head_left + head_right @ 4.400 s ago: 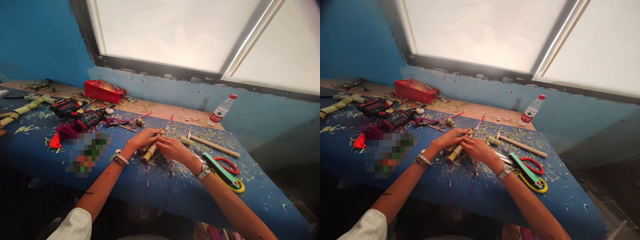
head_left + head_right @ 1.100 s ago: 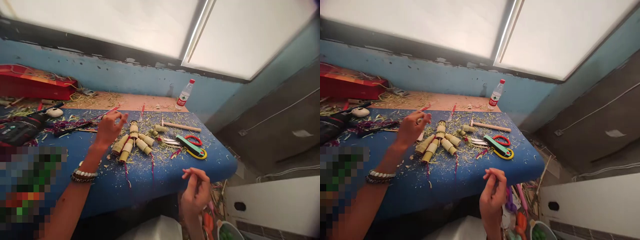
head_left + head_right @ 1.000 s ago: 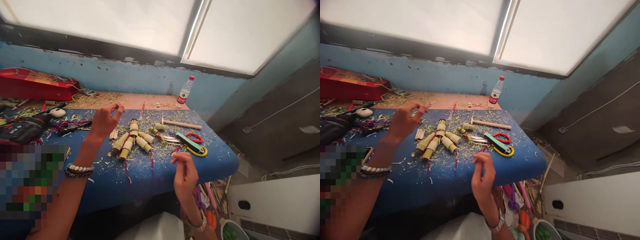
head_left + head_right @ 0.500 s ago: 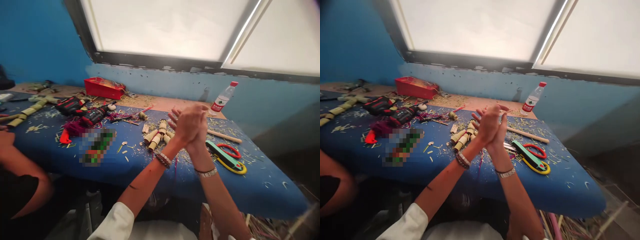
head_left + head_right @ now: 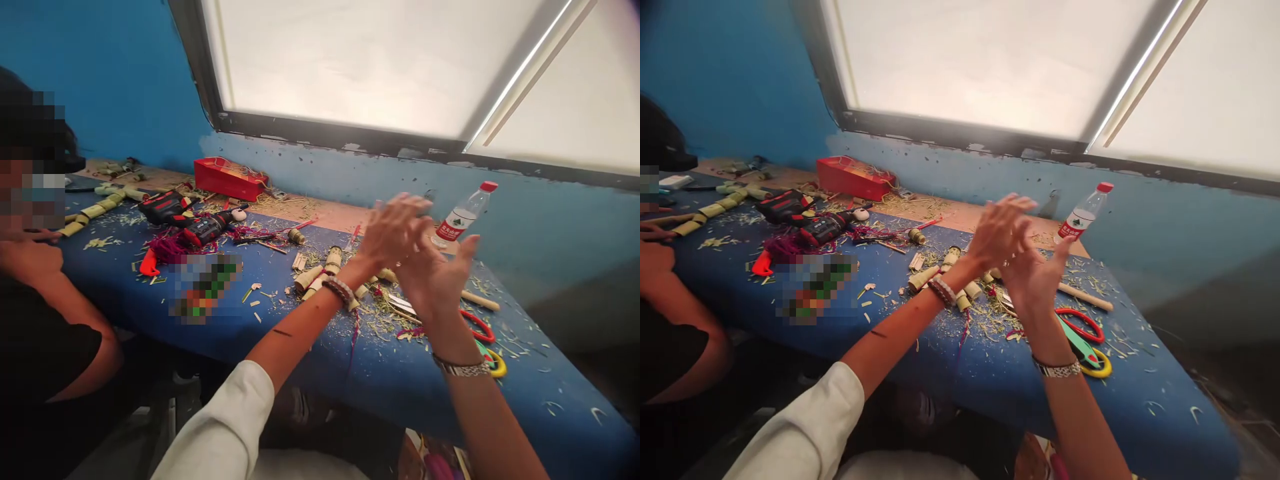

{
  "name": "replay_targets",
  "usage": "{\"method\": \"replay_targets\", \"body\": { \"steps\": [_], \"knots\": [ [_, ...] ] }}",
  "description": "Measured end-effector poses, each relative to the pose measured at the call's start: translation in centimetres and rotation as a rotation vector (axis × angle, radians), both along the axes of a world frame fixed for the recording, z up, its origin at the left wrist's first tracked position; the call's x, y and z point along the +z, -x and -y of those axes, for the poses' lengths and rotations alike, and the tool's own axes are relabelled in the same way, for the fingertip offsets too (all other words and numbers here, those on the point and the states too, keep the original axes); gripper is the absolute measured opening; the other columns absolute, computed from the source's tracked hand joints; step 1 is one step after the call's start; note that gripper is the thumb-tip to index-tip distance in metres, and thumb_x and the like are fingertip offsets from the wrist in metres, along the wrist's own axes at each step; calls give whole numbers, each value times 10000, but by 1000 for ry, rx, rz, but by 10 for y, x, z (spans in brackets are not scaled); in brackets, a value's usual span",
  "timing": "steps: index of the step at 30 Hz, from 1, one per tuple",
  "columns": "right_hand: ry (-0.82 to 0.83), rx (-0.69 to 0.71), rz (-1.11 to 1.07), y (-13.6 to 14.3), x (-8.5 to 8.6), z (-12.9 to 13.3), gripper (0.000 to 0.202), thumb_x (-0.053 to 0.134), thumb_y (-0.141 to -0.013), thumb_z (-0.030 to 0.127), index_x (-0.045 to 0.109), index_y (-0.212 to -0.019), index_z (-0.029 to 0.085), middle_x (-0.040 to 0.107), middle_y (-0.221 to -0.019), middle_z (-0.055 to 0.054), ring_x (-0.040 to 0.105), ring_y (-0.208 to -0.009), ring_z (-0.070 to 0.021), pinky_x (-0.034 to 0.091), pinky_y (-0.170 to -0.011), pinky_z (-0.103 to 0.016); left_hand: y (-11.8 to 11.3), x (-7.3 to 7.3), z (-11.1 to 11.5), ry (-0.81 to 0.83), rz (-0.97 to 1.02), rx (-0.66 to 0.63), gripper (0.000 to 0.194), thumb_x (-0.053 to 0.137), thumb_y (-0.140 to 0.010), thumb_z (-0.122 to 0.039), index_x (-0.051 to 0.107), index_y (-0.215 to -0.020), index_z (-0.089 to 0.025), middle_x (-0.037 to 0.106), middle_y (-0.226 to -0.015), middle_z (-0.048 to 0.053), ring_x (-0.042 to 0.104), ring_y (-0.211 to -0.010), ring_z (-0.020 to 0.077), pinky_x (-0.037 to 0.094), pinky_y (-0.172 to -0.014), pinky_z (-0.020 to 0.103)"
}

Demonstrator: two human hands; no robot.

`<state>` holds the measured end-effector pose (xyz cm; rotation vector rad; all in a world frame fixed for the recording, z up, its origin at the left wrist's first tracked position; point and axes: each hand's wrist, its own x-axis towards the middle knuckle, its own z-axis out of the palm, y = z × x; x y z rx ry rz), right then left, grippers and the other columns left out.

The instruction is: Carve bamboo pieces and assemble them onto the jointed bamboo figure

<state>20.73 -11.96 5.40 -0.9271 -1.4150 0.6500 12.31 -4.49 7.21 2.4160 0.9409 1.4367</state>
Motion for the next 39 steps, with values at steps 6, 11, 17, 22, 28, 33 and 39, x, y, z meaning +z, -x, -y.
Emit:
{"method": "replay_targets", "body": {
  "steps": [6, 11, 17, 22, 28, 33, 39],
  "knots": [
    [-320, -364, 432, 12, 6, -18, 720, -63, -1023, 586, 210, -1615, 281, 264, -1644, -76, 198, -1536, -284, 255, -1208, -575, -2, 2, -44, 472, 355, -170, 743, -141, -1014, -459, 265, -1581, -205, 523, -1498, 137, 485, -1408, 237, 376, -1158, 484],
    [-204, -381, 402, 33, 12, -40, 730, -17, -1032, 601, 207, -1623, 234, 258, -1647, -107, 178, -1541, -274, 197, -1223, -577, 36, 30, -16, 390, 367, -345, 803, -262, -964, -454, 186, -1595, -241, 448, -1568, 94, 421, -1460, 240, 415, -1128, 522],
    [112, 242, 181, 55, 41, -3, 880, -185, -963, 641, 288, -1604, 266, 421, -1576, -76, 441, -1422, -251, 442, -1113, -490, 85, 14, 26, -301, 37, -165, 554, 139, -1055, -529, 398, -1497, -318, 503, -1524, 29, 329, -1508, 240, 146, -1275, 499],
    [36, -90, 406, -10, 40, 45, 525, 503, -1002, 581, 525, -1434, 284, 546, -1475, -64, 516, -1355, -273, 451, -1105, -448, 152, 12, 17, -104, 218, 176, 418, 403, -1029, -464, 497, -1374, -249, 584, -1402, 93, 574, -1266, 233, 424, -1106, 413],
    [151, -418, 599, -83, -25, 90, 242, 554, -991, 414, 708, -1020, 229, 742, -1037, -61, 698, -976, -255, 570, -837, -399, 187, -11, 58, 193, -193, 222, 142, 619, -926, -363, 683, -918, -236, 703, -854, 13, 640, -839, 210, 487, -803, 338],
    [-9, -546, 817, -99, -60, 112, 176, 517, -1009, 300, 675, -1036, 227, 709, -1087, -70, 657, -1042, -260, 529, -933, -446, 167, -52, 83, 258, -372, 272, 156, 632, -933, -376, 680, -901, -231, 709, -904, 26, 610, -898, 233, 452, -785, 344],
    [-53, -555, 922, -103, -78, 115, 152, 536, -1002, 258, 655, -1091, 224, 684, -1102, -94, 626, -1045, -289, 511, -953, -508, 150, -63, 81, 209, -533, 340, 52, 665, -905, -275, 698, -935, -247, 706, -934, 40, 626, -956, 258, 425, -787, 369]
  ]
}}
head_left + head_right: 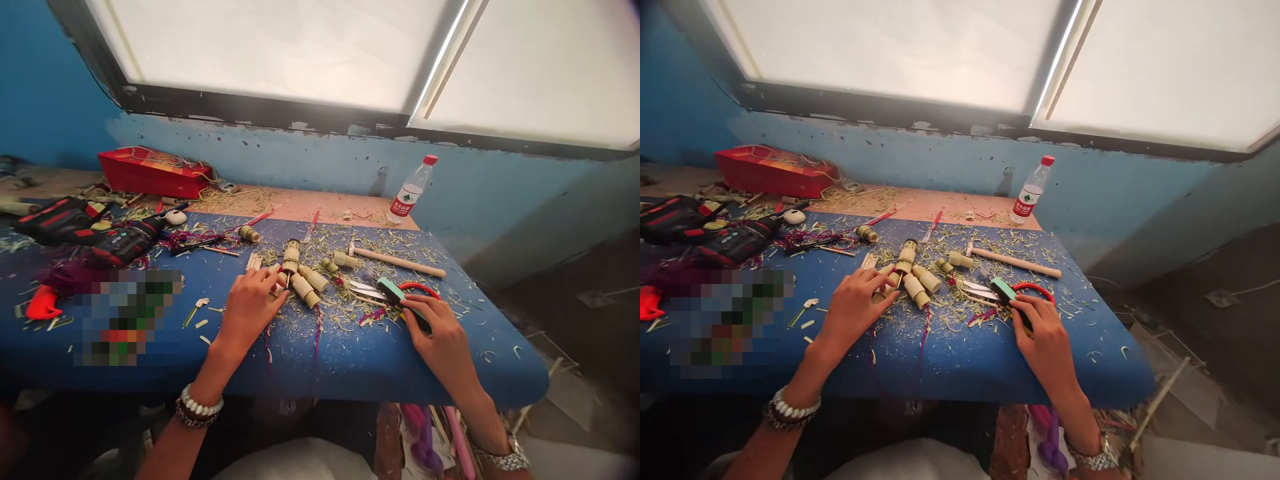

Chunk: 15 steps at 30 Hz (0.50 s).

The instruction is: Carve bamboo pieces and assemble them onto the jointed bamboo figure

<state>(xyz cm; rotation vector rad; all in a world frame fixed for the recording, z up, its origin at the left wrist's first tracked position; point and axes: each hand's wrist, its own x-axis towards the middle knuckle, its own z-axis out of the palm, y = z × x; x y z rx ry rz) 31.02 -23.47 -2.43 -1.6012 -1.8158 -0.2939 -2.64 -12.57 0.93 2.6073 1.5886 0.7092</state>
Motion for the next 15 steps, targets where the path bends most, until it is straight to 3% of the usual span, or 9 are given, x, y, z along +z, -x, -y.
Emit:
{"method": "replay_targets", "body": {
  "steps": [8, 15],
  "knots": [
    [4, -4, -12, 0, -8, -1, 138, 546, -998, 240, 662, -1073, 232, 672, -1116, -89, 610, -1052, -292, 497, -972, -524, -2, -1, 1, -49, -23, 0, 55, 616, -899, -212, 664, -885, -233, 691, -932, 44, 625, -959, 262, 418, -782, 374],
    [6, -19, 29, 0, -12, 0, 150, 545, -993, 255, 671, -1070, 227, 659, -1146, -95, 594, -1033, -297, 503, -965, -528, 14, 11, 13, -55, 162, -52, 143, 548, -960, -260, 602, -836, -216, 622, -776, -2, 587, -794, 195, 412, -800, 345]
  ]
}}
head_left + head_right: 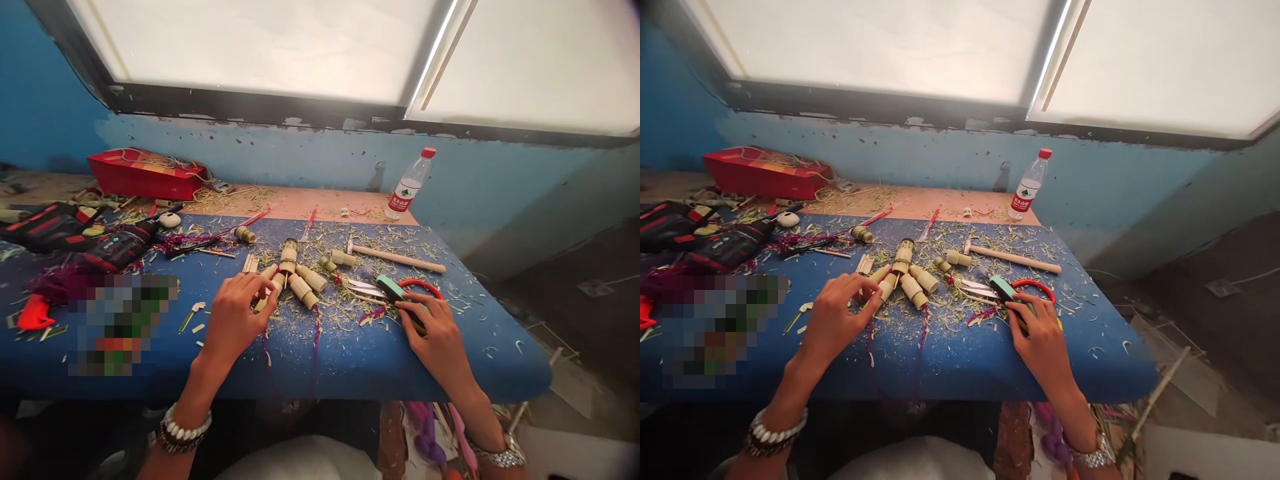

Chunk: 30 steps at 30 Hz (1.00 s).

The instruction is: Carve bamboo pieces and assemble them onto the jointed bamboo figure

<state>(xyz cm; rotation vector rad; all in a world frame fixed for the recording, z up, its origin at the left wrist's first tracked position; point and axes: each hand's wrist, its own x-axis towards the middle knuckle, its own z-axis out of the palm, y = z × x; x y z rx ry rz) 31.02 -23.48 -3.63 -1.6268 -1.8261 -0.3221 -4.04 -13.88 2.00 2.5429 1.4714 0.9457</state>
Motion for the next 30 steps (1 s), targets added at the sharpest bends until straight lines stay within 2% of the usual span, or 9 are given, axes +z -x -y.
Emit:
{"method": "replay_targets", "body": {
  "steps": [6, 9, 11, 13, 16, 18, 20, 24, 30],
  "knots": [
    [-17, -31, 1, 1, 6, -4, 251, 504, -1008, 281, 597, -1233, 221, 638, -1194, -124, 589, -1100, -308, 478, -996, -529, 35, 1, 18, 90, 144, 115, 347, 457, -1011, -349, 570, -708, -222, 631, -769, 7, 588, -801, 203, 418, -805, 352],
    [5, -115, 67, 1, 7, -11, 316, 492, -1015, 372, 582, -1250, 182, 647, -1148, -150, 578, -1051, -331, 483, -958, -538, 43, -1, 33, 179, 266, 197, 294, 444, -1018, -368, 628, -827, -242, 669, -839, -5, 626, -862, 199, 440, -817, 330],
    [47, -163, 128, 0, 5, -16, 365, 470, -1018, 433, 603, -1228, 165, 651, -1089, -162, 568, -1001, -344, 498, -905, -539, 42, -4, 42, 216, 348, 263, 197, 481, -1003, -385, 633, -994, -259, 680, -866, -17, 643, -867, 194, 455, -782, 311],
    [82, -183, 164, -3, 1, -20, 393, 429, -1025, 436, 622, -1227, 158, 641, -1054, -170, 564, -977, -350, 504, -876, -546, 39, -7, 48, 223, 376, 268, 177, 513, -989, -387, 620, -1051, -261, 678, -869, -20, 646, -851, 191, 460, -762, 303],
    [104, -187, 132, -1, 3, -21, 397, 386, -1033, 383, 622, -1252, 151, 600, -1060, -175, 584, -972, -346, 518, -862, -539, 29, -13, 50, 186, 300, 188, 148, 543, -977, -358, 630, -944, -243, 660, -845, -13, 615, -796, 185, 455, -766, 310],
    [99, -169, 81, 7, 13, -19, 391, 386, -1036, 371, 599, -1287, 160, 580, -1079, -167, 612, -956, -334, 541, -821, -503, 21, -15, 47, 135, 222, 149, 150, 562, -970, -332, 623, -876, -232, 659, -828, -6, 591, -772, 187, 447, -768, 321],
    [113, -70, 38, 21, 28, -18, 379, 404, -1042, 368, 565, -1336, 189, 579, -1105, -149, 639, -942, -310, 558, -779, -452, 11, -17, 40, 66, 133, 147, 148, 580, -963, -309, 621, -847, -226, 669, -814, 3, 584, -777, 200, 434, -774, 342],
    [224, 252, 66, 57, 53, -30, 377, 419, -1054, 340, 531, -1400, 242, 598, -1165, -130, 672, -886, -260, 559, -709, -378, -8, -20, 23, -33, -43, 188, 125, 642, -937, -316, 642, -853, -223, 696, -821, 23, 608, -829, 236, 406, -773, 385],
    [315, 474, 149, 76, 53, -72, 366, 420, -1045, 300, 611, -1354, 253, 627, -1162, -125, 686, -889, -258, 571, -727, -392, -22, -29, 7, -10, -61, 216, 91, 654, -919, -235, 639, -830, -229, 724, -883, 36, 654, -892, 238, 408, -767, 381]
  ]
}}
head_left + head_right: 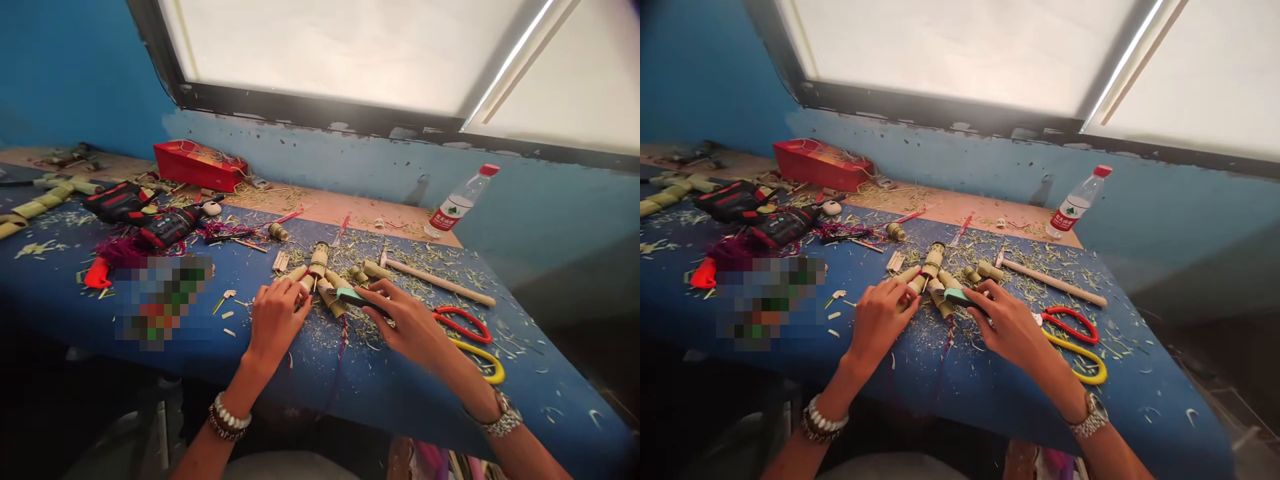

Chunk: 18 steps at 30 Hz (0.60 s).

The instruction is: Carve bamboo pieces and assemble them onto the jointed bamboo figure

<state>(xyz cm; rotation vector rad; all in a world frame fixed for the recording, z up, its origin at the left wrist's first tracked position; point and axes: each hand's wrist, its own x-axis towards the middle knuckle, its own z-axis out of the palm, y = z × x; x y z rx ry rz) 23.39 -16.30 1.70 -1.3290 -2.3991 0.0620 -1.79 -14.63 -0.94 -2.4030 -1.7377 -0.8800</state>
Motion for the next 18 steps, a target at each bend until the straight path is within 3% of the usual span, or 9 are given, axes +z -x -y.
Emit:
{"method": "replay_targets", "body": {
  "steps": [5, 18],
  "knots": [
    [52, 86, -37, -5, -3, -12, 374, 426, -1050, 303, 608, -1375, 268, 623, -1150, -122, 678, -881, -236, 564, -743, -376, -1, -2, -2, 4, 27, -5, 37, 667, -920, -247, 657, -889, -230, 727, -926, 28, 661, -919, 229, 398, -778, 382],
    [135, 123, -29, -9, 7, -21, 377, 438, -1044, 299, 629, -1369, 281, 617, -1083, -106, 653, -865, -224, 545, -745, -364, -3, -2, -4, -66, -20, -45, 161, 543, -1000, -236, 674, -907, -232, 740, -921, 39, 657, -858, 208, 364, -768, 376]
  ]
}}
